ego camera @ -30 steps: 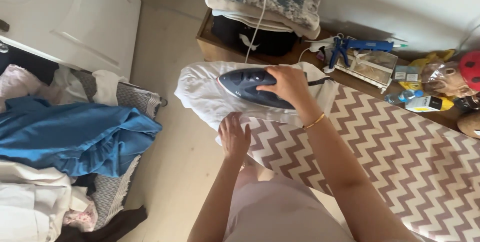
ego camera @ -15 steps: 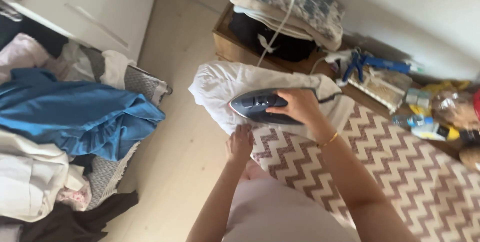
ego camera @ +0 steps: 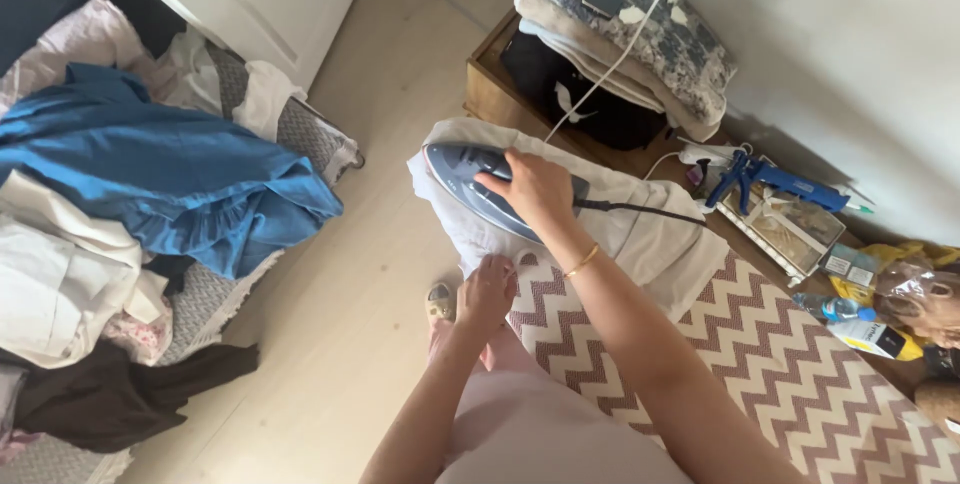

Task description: Ironing and folding a white garment on an ironing board.

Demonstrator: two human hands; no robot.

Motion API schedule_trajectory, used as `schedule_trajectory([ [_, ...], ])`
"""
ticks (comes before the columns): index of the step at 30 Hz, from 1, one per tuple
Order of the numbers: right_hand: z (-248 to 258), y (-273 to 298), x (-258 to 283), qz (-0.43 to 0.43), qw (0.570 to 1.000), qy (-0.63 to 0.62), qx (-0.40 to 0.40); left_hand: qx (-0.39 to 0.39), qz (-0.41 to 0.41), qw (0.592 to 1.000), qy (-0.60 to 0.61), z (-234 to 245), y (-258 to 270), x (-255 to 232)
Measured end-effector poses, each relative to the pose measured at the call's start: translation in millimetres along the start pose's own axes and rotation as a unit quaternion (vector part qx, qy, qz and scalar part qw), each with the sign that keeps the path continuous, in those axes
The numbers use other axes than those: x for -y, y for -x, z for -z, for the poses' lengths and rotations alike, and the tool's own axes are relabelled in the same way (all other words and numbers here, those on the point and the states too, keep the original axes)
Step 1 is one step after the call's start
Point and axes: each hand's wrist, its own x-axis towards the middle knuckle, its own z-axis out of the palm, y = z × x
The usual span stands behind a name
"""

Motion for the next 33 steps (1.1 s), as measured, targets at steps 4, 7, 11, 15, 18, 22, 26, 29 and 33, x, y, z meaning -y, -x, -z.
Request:
schedule_trajectory([
  [4, -12, -16, 10, 0.007, 1.0, -0.016, 0.021, 0.028, -0.025, 0.999, 0.01, 17, -10, 0],
  [7, -7, -11, 6, 0.018, 0.999, -0.011, 0.026, 0.163, 0.115, 0.978, 0.068, 65, -24, -13],
  [11, 16, 15, 3, 0.003, 0.998, -0.018, 0.061, -0.023, 0.229, 0.944, 0.237, 5, -54, 130],
  [15, 39, 35, 9, -0.023, 0.996, -0.059, 0.056, -0.06, 0.322, 0.806, 0.492, -59, -118, 234],
  [18, 50, 32, 19, -0.052, 0.993, -0.078, 0.066, 0.02, 0.343, 0.71, 0.614, -38, -135, 202],
  [22, 36, 29, 14, -0.073, 0.995, -0.028, 0.057, 0.074, 0.257, 0.623, 0.735, -34, -136, 183],
  [26, 21, 19, 5, -0.067, 0.997, 0.013, 0.025, 0.0, 0.269, 0.654, 0.707, -39, -130, 199],
  [29, 22, 6, -1, -0.063, 0.997, 0.02, 0.028, -0.084, 0.276, 0.714, 0.638, -36, -121, 208],
  [33, 37, 0, -8, 0.033, 0.997, -0.042, 0.061, -0.167, 0.255, 0.812, 0.498, -7, -110, 183],
])
